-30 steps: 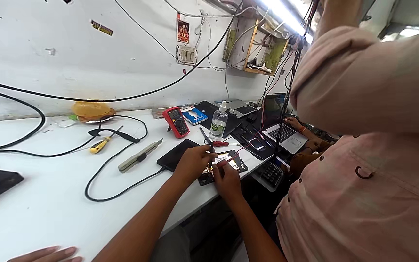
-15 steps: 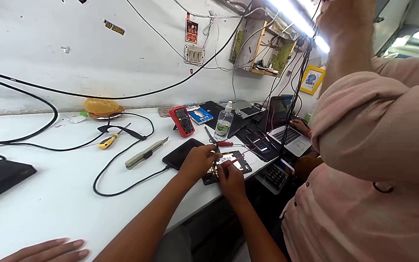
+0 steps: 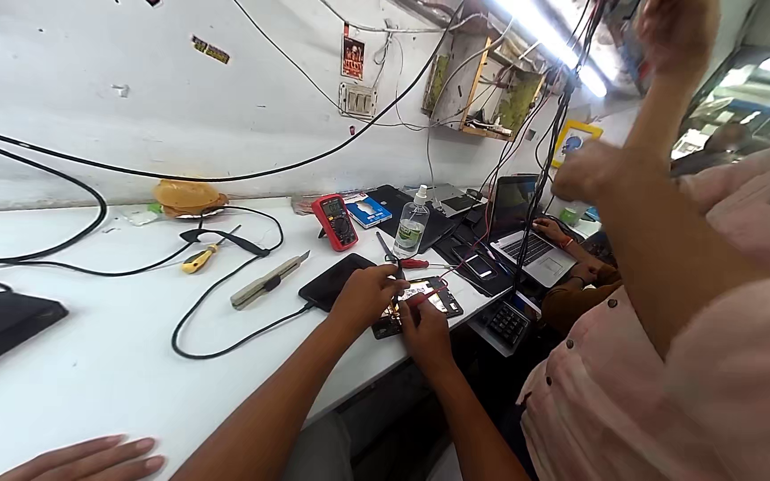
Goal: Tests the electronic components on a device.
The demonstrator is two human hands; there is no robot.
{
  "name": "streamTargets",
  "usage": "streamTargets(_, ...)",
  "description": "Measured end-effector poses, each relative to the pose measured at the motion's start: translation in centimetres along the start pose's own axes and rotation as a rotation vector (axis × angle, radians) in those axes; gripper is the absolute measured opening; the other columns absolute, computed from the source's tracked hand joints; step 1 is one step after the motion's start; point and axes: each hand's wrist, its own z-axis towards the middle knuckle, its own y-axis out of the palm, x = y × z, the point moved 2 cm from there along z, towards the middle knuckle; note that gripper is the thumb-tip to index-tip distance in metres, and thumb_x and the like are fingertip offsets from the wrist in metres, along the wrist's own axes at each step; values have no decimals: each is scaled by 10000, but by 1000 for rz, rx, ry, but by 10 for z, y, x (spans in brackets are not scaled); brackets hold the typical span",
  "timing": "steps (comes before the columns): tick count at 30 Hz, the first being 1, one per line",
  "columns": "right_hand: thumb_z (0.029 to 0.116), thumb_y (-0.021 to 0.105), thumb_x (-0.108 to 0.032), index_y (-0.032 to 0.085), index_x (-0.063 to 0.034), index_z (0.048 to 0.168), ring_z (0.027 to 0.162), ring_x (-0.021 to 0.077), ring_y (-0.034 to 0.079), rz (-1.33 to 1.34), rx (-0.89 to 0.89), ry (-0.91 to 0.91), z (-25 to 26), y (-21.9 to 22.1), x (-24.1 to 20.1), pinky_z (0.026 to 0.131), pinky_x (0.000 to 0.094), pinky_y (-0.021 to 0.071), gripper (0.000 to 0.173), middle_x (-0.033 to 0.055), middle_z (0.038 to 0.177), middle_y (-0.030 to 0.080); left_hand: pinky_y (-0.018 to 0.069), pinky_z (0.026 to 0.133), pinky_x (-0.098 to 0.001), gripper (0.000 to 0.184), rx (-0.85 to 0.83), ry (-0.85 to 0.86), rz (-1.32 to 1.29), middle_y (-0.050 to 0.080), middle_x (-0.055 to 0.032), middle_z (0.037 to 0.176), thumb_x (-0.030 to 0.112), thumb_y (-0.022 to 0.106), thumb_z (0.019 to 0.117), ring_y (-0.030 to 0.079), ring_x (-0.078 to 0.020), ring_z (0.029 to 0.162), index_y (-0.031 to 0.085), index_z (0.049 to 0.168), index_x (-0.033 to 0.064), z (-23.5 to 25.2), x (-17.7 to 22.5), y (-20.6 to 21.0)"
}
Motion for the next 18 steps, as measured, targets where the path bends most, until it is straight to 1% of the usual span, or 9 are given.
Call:
streamTargets(4,1052,548,-396,677,-141,908,631,163,615,-14,-6,1,2,-1,-1,593,419,552,320,7,716,611,587,769,-377,184,2,-1,-9,757,55,857,337,650,1012,708,-77,762,727,1038,172,0,0,-1)
streamTargets(6,1050,551,-391,667,-137,899,623,166,609,-10,-6,-1,2,-1,-1,587,420,547,317,9,706,603,593,787,-381,179,3,-6,-20,763,51,875,325,653,1012,717,-79,782,730,1046,167,0,0,-1)
streamTargets(8,1050,552,-388,658,-139,893,607,161,594,-5,-8,-4,2,-1,-1,573,409,537,314,5,695,588,585,774,-384,190,-2,-10,-13,760,51,865,336,649,1013,708,-84,764,728,1048,167,1,0,-1)
streamTargets(12,1050,559,-373,668,-139,908,595,157,590,5,-7,-19,2,0,1,565,409,540,294,3,697,594,590,775,-414,218,-3,-14,0,759,24,858,333,649,1014,712,-110,757,733,1083,144,1,1,-1)
streamTargets(18,1052,555,-373,675,-136,913,609,156,600,0,-3,-17,2,0,0,576,406,545,300,5,704,602,600,815,-395,204,4,-18,-4,768,32,894,313,656,1012,726,-92,803,733,1104,147,1,1,-1)
